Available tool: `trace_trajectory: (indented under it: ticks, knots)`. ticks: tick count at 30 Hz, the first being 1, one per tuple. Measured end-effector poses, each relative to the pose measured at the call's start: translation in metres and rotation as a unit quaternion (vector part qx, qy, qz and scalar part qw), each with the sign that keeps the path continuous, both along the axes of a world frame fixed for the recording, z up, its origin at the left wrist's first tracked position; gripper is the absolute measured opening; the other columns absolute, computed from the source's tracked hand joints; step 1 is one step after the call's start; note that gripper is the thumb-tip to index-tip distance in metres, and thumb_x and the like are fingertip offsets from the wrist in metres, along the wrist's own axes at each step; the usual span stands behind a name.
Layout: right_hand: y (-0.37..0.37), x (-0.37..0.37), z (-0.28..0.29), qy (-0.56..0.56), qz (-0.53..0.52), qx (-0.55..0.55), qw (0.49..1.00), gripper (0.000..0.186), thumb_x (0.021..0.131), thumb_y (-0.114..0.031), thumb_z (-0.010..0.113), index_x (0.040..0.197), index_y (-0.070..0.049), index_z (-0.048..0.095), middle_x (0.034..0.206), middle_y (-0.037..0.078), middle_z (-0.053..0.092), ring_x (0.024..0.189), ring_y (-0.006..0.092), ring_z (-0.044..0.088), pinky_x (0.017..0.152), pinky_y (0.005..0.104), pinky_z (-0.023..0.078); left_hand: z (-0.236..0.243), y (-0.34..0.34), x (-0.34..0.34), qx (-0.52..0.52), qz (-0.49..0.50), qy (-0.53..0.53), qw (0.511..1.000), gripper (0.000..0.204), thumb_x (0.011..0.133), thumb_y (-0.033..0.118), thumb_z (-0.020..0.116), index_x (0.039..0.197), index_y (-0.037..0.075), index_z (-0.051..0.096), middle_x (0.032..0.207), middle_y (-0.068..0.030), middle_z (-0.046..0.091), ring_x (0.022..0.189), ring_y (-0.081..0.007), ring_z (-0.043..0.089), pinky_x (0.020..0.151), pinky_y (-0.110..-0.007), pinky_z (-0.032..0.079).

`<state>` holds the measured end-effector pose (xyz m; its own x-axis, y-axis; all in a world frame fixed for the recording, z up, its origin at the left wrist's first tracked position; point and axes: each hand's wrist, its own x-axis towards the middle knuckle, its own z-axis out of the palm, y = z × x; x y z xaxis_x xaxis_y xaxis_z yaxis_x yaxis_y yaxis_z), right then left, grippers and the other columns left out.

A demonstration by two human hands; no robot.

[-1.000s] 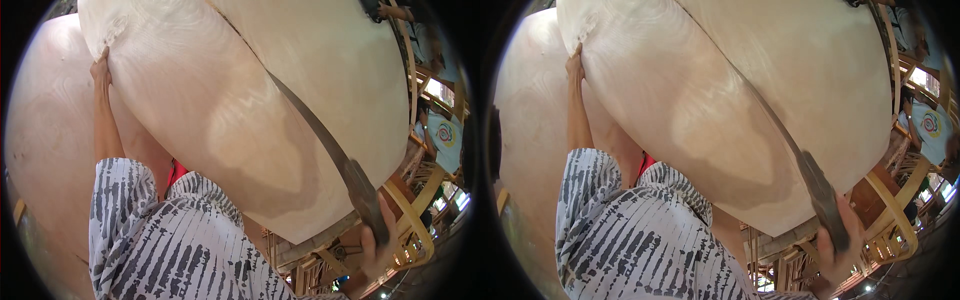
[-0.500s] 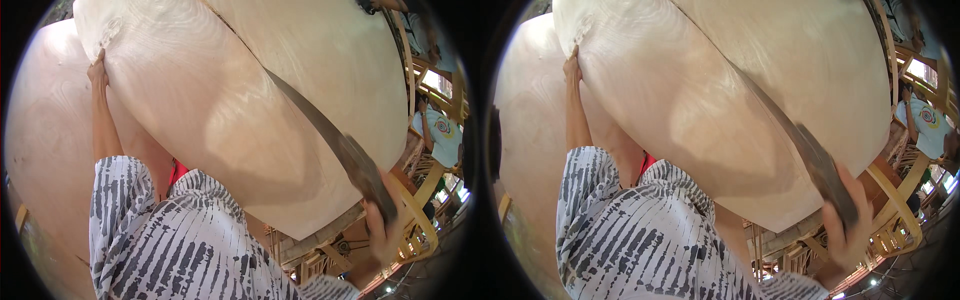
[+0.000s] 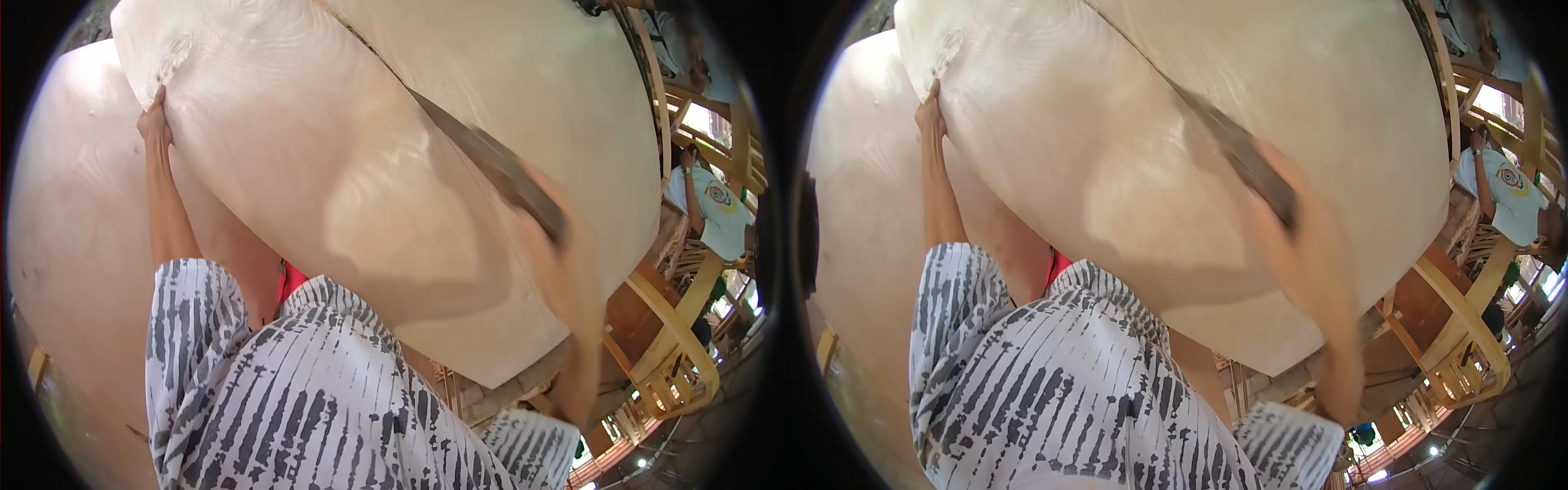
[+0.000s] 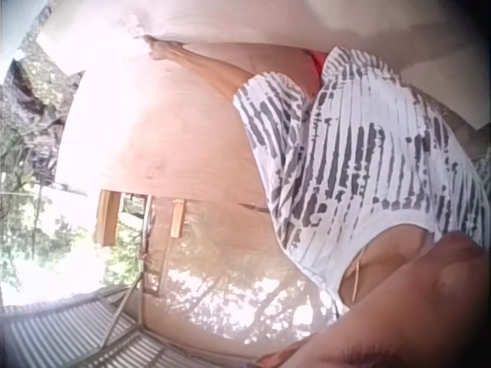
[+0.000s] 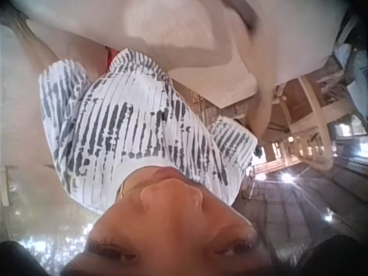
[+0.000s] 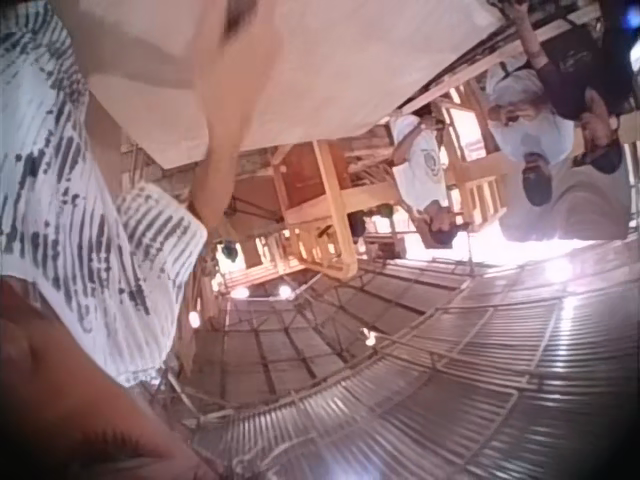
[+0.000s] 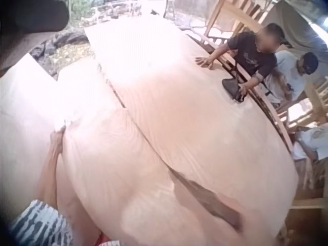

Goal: The person saws through a large curved sheet of plywood using a hand saw while several other people assist by holding the wood steady on a frame.

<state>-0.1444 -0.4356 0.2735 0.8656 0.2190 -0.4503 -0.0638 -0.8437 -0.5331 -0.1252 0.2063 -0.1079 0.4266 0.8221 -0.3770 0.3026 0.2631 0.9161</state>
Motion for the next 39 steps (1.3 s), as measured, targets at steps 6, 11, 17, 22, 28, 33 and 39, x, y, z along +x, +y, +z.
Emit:
trace_trajectory:
  ticks: [6, 11, 17, 22, 28, 33, 39]
  knots:
    - [-0.061, -0.084, 0.157, -0.018, -0.078, -0.028, 0.996, 0.055, 0.093, -0.009, 0.064, 0.144, 0.009, 0.055, 0.136, 0.026, 0.067, 0.126, 0.0313, 0.067, 0.107, 0.0402, 0.049, -0.004, 0.003, -0.001, -0.038, -0.014, -0.027, 0.999, 0.061, 0.086, 0.019, 0.089, 0.127, -0.017, 0.061, 0.124, -0.0211, 0.070, 0.106, -0.0304, 0.070, 0.095, -0.040, 0.059]
    - [-0.017, -0.018, -0.041, 0.031, -0.043, 0.020, 0.998, 0.049, 0.099, -0.011, 0.067, 0.145, 0.000, 0.058, 0.141, 0.020, 0.066, 0.132, 0.0280, 0.062, 0.112, 0.0361, 0.045, 0.014, -0.005, -0.001, -0.007, 0.013, -0.003, 1.000, 0.060, 0.087, 0.020, 0.089, 0.126, -0.016, 0.063, 0.126, -0.0219, 0.069, 0.104, -0.0310, 0.070, 0.093, -0.040, 0.060]
    - [0.011, 0.020, -0.065, 0.042, -0.031, -0.011, 0.999, 0.049, 0.100, -0.015, 0.065, 0.147, -0.005, 0.057, 0.121, 0.025, 0.072, 0.106, 0.0343, 0.073, 0.090, 0.0370, 0.055, -0.013, -0.018, 0.017, -0.013, -0.022, -0.010, 1.000, 0.070, 0.086, 0.024, 0.090, 0.130, -0.020, 0.058, 0.127, -0.0229, 0.068, 0.107, -0.0312, 0.070, 0.092, -0.039, 0.059]
    - [-0.055, -0.057, 0.122, -0.009, -0.060, -0.014, 0.998, 0.057, 0.090, -0.010, 0.066, 0.143, 0.008, 0.057, 0.131, 0.028, 0.069, 0.121, 0.0317, 0.069, 0.107, 0.0394, 0.048, -0.002, 0.014, -0.011, -0.015, 0.002, 0.008, 1.000, 0.068, 0.086, 0.017, 0.090, 0.132, -0.020, 0.057, 0.128, -0.0209, 0.069, 0.110, -0.0287, 0.069, 0.094, -0.036, 0.059]
    - [-0.036, -0.043, 0.043, 0.025, -0.056, 0.009, 0.998, 0.051, 0.096, -0.008, 0.065, 0.144, 0.005, 0.058, 0.136, 0.022, 0.069, 0.127, 0.0262, 0.066, 0.109, 0.0393, 0.048, 0.006, 0.044, -0.016, -0.006, 0.001, -0.018, 1.000, 0.062, 0.087, 0.018, 0.089, 0.129, -0.017, 0.061, 0.128, -0.0197, 0.069, 0.108, -0.0277, 0.069, 0.093, -0.036, 0.059]
    - [0.014, 0.029, -0.106, 0.019, 0.000, -0.061, 0.998, 0.046, 0.100, -0.026, 0.064, 0.145, -0.013, 0.060, 0.092, 0.024, 0.071, 0.080, 0.0404, 0.069, 0.077, 0.0442, 0.053, -0.021, -0.021, 0.013, -0.053, -0.027, -0.016, 0.998, 0.055, 0.089, 0.017, 0.086, 0.128, -0.016, 0.064, 0.126, -0.0192, 0.070, 0.108, -0.0277, 0.069, 0.091, -0.038, 0.060]
    - [-0.019, 0.007, -0.146, -0.072, -0.005, 0.078, 0.994, 0.052, 0.097, -0.027, 0.067, 0.146, -0.015, 0.059, 0.090, 0.023, 0.072, 0.077, 0.0398, 0.069, 0.075, 0.0450, 0.053, -0.021, -0.019, -0.001, -0.020, -0.002, 0.005, 1.000, 0.050, 0.091, 0.013, 0.084, 0.127, -0.016, 0.064, 0.124, -0.0188, 0.071, 0.107, -0.0293, 0.070, 0.092, -0.041, 0.061]
